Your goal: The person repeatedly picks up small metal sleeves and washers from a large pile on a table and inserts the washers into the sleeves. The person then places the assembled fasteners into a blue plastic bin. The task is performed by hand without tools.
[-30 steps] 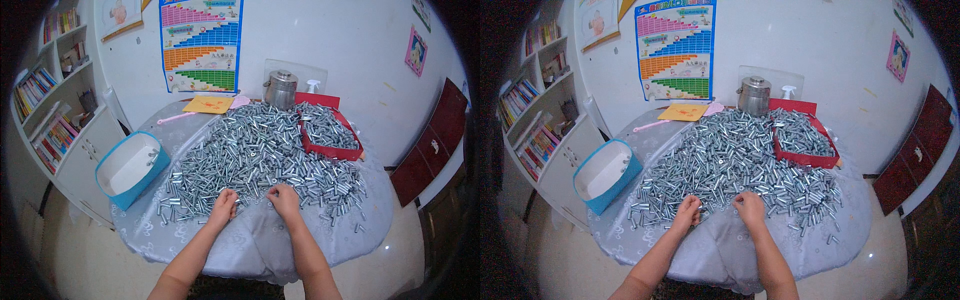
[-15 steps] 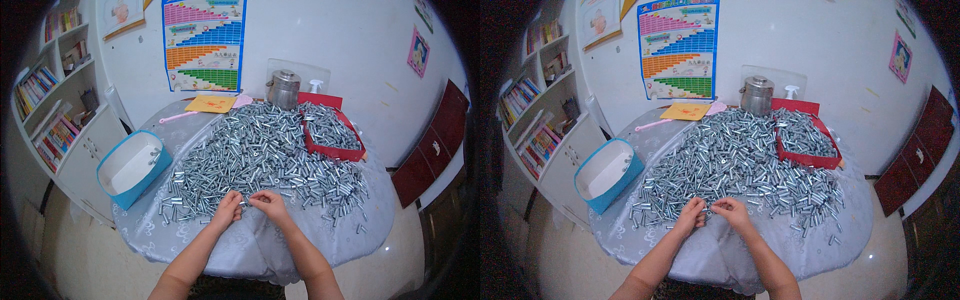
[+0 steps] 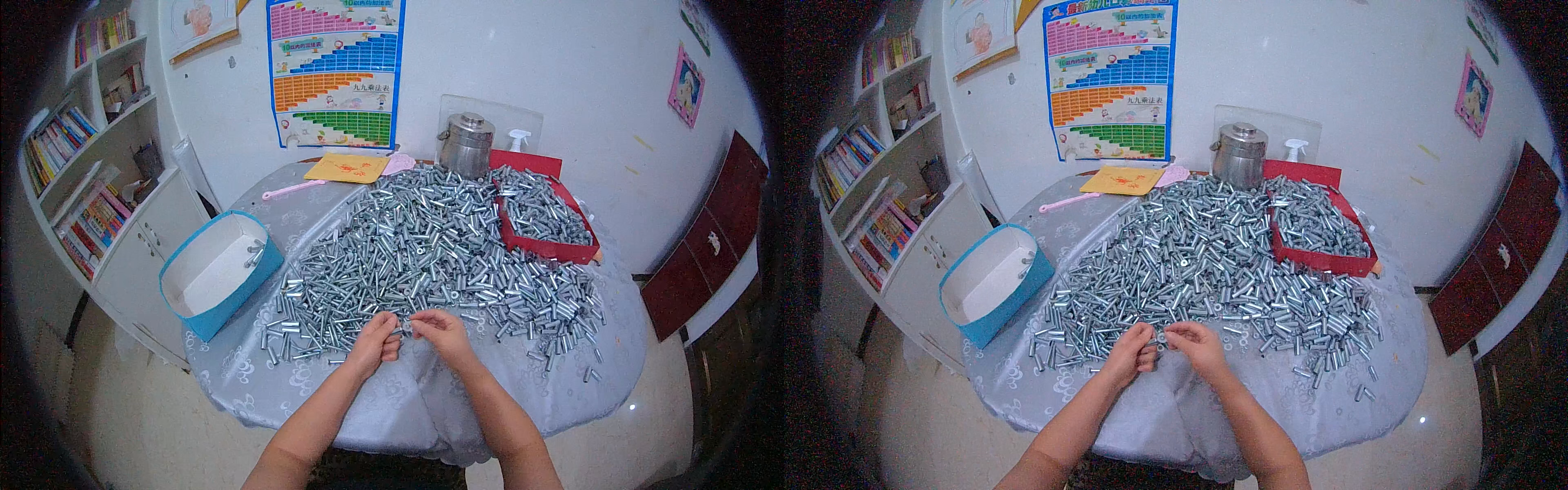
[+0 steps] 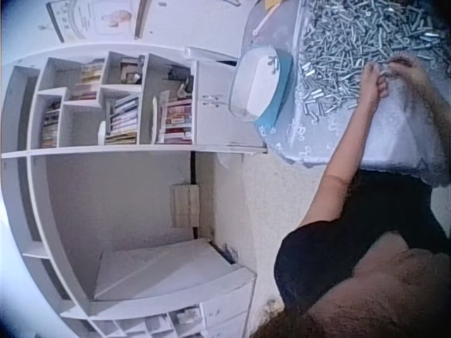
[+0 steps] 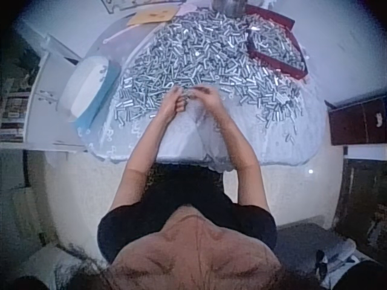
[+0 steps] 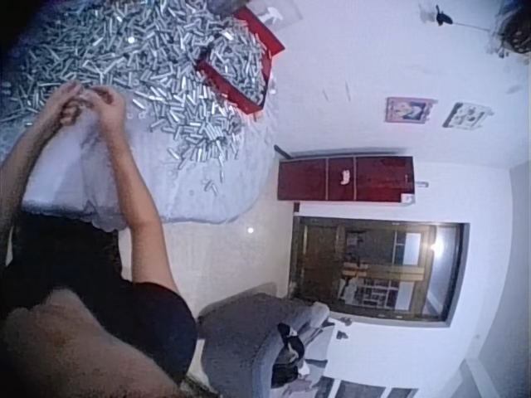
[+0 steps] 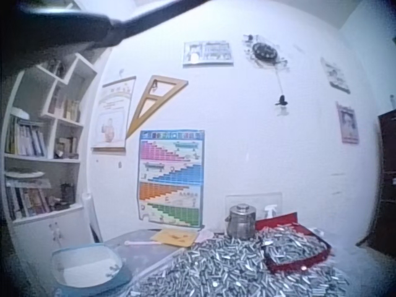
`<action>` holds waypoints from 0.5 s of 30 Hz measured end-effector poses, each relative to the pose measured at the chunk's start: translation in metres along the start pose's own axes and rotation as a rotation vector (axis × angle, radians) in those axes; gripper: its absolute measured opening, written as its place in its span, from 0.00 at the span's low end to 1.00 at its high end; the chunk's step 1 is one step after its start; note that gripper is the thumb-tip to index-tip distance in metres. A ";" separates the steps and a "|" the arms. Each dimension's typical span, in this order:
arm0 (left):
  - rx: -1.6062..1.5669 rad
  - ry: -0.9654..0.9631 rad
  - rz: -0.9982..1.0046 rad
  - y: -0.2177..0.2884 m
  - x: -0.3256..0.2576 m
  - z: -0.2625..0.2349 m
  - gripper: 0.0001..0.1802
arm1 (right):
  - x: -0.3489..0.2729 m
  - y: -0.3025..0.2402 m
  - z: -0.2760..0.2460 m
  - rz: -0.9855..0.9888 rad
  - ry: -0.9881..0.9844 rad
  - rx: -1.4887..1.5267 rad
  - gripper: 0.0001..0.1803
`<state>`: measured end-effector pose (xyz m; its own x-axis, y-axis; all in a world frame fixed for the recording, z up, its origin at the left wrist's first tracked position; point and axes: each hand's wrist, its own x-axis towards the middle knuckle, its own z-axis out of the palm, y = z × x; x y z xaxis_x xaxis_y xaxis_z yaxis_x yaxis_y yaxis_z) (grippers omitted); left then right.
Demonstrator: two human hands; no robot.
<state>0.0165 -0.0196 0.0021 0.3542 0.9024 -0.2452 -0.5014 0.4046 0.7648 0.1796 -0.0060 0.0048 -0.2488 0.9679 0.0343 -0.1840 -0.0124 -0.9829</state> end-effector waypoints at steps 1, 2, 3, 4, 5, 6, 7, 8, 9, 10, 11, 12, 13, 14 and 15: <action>0.002 -0.006 -0.008 0.000 0.000 0.000 0.09 | 0.002 0.002 -0.003 -0.001 0.009 0.017 0.09; 0.004 -0.012 -0.015 0.000 0.001 -0.001 0.08 | 0.003 0.004 -0.005 -0.020 0.003 -0.003 0.10; -0.001 -0.024 -0.021 0.000 0.001 -0.001 0.08 | 0.002 0.006 -0.007 -0.038 -0.003 -0.024 0.10; -0.006 -0.035 -0.026 -0.001 0.001 -0.001 0.08 | 0.002 0.009 -0.008 -0.056 -0.009 -0.044 0.10; -0.011 -0.047 -0.032 -0.001 0.001 -0.001 0.08 | 0.003 0.011 -0.008 -0.050 -0.018 -0.021 0.10; -0.023 -0.046 -0.027 -0.002 0.001 -0.002 0.08 | 0.004 0.013 -0.006 -0.044 -0.029 0.002 0.10; -0.035 -0.045 -0.022 -0.002 0.001 -0.003 0.08 | 0.004 0.014 -0.005 -0.038 -0.039 0.026 0.10; -0.048 -0.044 -0.017 -0.002 0.001 -0.004 0.09 | 0.004 0.014 -0.005 -0.043 -0.046 0.030 0.10; -0.045 -0.042 -0.016 -0.002 0.001 -0.004 0.08 | 0.004 0.014 -0.005 -0.048 -0.053 0.034 0.10; -0.043 -0.040 -0.014 -0.001 0.001 -0.003 0.08 | 0.003 0.014 -0.005 -0.053 -0.060 0.037 0.10; -0.041 -0.038 -0.012 -0.001 0.001 -0.003 0.08 | 0.003 0.015 -0.005 -0.054 -0.061 0.023 0.09; -0.049 -0.039 -0.016 -0.001 0.001 -0.003 0.08 | 0.003 0.015 -0.006 -0.056 -0.061 0.007 0.09; -0.057 -0.041 -0.020 -0.001 0.001 -0.003 0.08 | 0.003 0.016 -0.007 -0.057 -0.061 -0.008 0.09; -0.065 -0.042 -0.024 -0.002 0.001 -0.003 0.08 | 0.003 0.017 -0.007 -0.059 -0.056 -0.012 0.09; -0.067 -0.042 -0.020 -0.002 0.002 -0.004 0.08 | 0.003 0.018 -0.007 -0.060 -0.051 -0.016 0.09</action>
<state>0.0153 -0.0183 -0.0026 0.3972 0.8874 -0.2339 -0.5452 0.4332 0.7177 0.1818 -0.0017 -0.0141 -0.2861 0.9528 0.1018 -0.1850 0.0493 -0.9815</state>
